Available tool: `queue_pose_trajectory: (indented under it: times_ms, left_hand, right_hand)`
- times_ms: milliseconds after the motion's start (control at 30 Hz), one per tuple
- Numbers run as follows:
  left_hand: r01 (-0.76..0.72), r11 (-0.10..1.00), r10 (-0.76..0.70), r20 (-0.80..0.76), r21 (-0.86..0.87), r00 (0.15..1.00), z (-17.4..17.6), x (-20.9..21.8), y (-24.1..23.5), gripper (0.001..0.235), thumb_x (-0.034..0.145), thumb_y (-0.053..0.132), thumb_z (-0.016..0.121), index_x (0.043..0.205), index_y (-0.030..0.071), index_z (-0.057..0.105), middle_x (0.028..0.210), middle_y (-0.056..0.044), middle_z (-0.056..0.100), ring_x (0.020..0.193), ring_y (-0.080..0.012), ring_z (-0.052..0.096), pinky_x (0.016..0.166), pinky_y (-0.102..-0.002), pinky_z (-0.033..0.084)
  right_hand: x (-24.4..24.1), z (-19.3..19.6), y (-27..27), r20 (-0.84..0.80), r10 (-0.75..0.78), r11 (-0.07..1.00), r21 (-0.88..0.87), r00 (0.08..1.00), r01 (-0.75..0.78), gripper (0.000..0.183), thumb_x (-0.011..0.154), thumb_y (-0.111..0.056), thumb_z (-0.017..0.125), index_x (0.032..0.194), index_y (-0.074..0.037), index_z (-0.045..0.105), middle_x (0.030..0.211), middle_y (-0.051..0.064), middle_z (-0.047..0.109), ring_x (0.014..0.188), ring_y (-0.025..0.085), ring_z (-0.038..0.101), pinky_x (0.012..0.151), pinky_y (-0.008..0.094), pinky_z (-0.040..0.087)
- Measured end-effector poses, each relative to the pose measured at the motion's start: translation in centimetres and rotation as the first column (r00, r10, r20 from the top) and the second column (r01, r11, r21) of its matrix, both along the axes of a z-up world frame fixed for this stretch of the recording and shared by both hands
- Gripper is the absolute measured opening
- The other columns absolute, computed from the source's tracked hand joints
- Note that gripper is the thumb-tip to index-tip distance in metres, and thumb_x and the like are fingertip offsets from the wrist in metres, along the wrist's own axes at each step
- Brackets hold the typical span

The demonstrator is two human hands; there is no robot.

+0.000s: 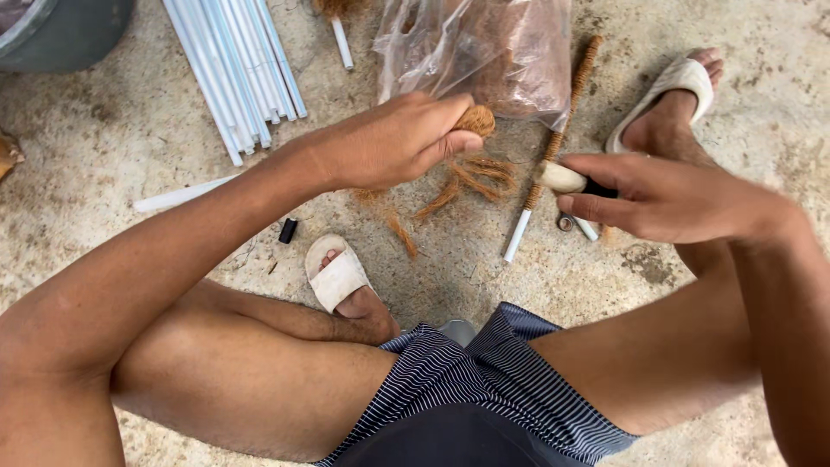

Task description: The person sits on the floor and assembles small bristle brooms by inserting bundles of orange bristles into white plastic tubes, then securing them with thread using a spool. The person handles bristles, tubes, thread, and a spool, and uses pliers to trim excess thread.

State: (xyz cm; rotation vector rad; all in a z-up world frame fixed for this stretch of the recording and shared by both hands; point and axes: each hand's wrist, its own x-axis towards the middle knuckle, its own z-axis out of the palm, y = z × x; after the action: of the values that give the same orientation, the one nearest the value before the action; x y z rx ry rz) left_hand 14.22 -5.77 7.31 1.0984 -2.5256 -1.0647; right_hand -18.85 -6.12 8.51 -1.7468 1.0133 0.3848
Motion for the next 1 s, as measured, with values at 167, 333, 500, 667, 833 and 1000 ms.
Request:
queue_pose_trajectory:
  times_ms: [167,333,500,667,833,1000]
  left_hand:
    - [0.038,0.995,-0.044,0.06,0.09,0.997,1.1,-1.6,0.1,0.039,0.108,0.041,0.042,0.093,0.006,0.049,0.057,-0.006,0.05,0.046,-0.0204,0.049,0.045,-0.04,0.045]
    - [0.032,0.988,-0.05,0.116,0.152,0.992,1.4,-1.8,0.2,0.037,0.106,0.041,0.044,0.102,0.005,0.05,0.056,-0.007,0.052,0.045,-0.0224,0.053,0.047,-0.042,0.048]
    - [0.053,0.988,-0.056,0.017,0.142,0.998,1.4,-1.4,0.5,0.037,0.108,0.038,0.045,0.103,0.001,0.053,0.064,-0.011,0.054,0.056,-0.023,0.057,0.058,-0.043,0.05]
    - [0.086,0.986,-0.074,-0.081,0.144,0.994,0.4,-1.2,0.5,0.036,0.108,0.037,0.046,0.102,0.003,0.055,0.069,-0.007,0.057,0.059,-0.0199,0.058,0.058,-0.04,0.051]
    - [-0.015,0.96,-0.013,0.097,0.281,0.995,-0.4,-1.2,0.3,0.036,0.105,0.041,0.043,0.105,0.009,0.058,0.065,-0.004,0.056,0.052,-0.0166,0.054,0.05,-0.036,0.051]
    - [-0.055,0.971,0.045,0.047,0.234,0.998,-0.2,-0.7,0.1,0.041,0.107,0.041,0.042,0.109,0.003,0.056,0.066,-0.006,0.054,0.053,-0.0164,0.054,0.051,-0.036,0.051]
  right_hand:
    - [3.1,5.3,-2.2,0.446,0.216,0.974,-0.035,0.868,-0.224,0.032,0.106,-0.03,0.056,0.128,-0.009,0.067,0.093,-0.002,0.067,0.073,0.01,0.067,0.062,0.028,0.06]
    - [5.8,5.4,-3.5,0.464,0.118,0.993,-0.057,0.878,-0.103,0.028,0.104,-0.03,0.053,0.11,-0.007,0.069,0.071,0.0,0.057,0.063,0.013,0.054,0.057,0.031,0.051]
    - [6.8,5.3,-3.3,0.476,0.091,0.994,-0.098,0.875,-0.05,0.028,0.108,-0.03,0.05,0.117,-0.01,0.068,0.07,0.0,0.052,0.06,0.011,0.049,0.054,0.028,0.046]
    - [7.7,4.8,-3.0,0.619,0.202,0.976,-0.188,0.759,-0.106,0.028,0.107,-0.023,0.049,0.125,-0.003,0.057,0.079,0.0,0.056,0.063,0.007,0.051,0.054,0.022,0.048]
    - [7.1,4.1,-2.5,0.476,0.201,0.965,-0.249,0.856,-0.088,0.024,0.107,-0.023,0.049,0.121,-0.005,0.055,0.073,0.001,0.05,0.053,0.009,0.048,0.046,0.025,0.046]
    - [6.6,3.9,-2.5,0.604,0.199,0.935,-0.352,0.771,0.034,0.027,0.113,-0.019,0.043,0.133,-0.003,0.052,0.087,0.002,0.046,0.074,0.01,0.048,0.067,0.028,0.046]
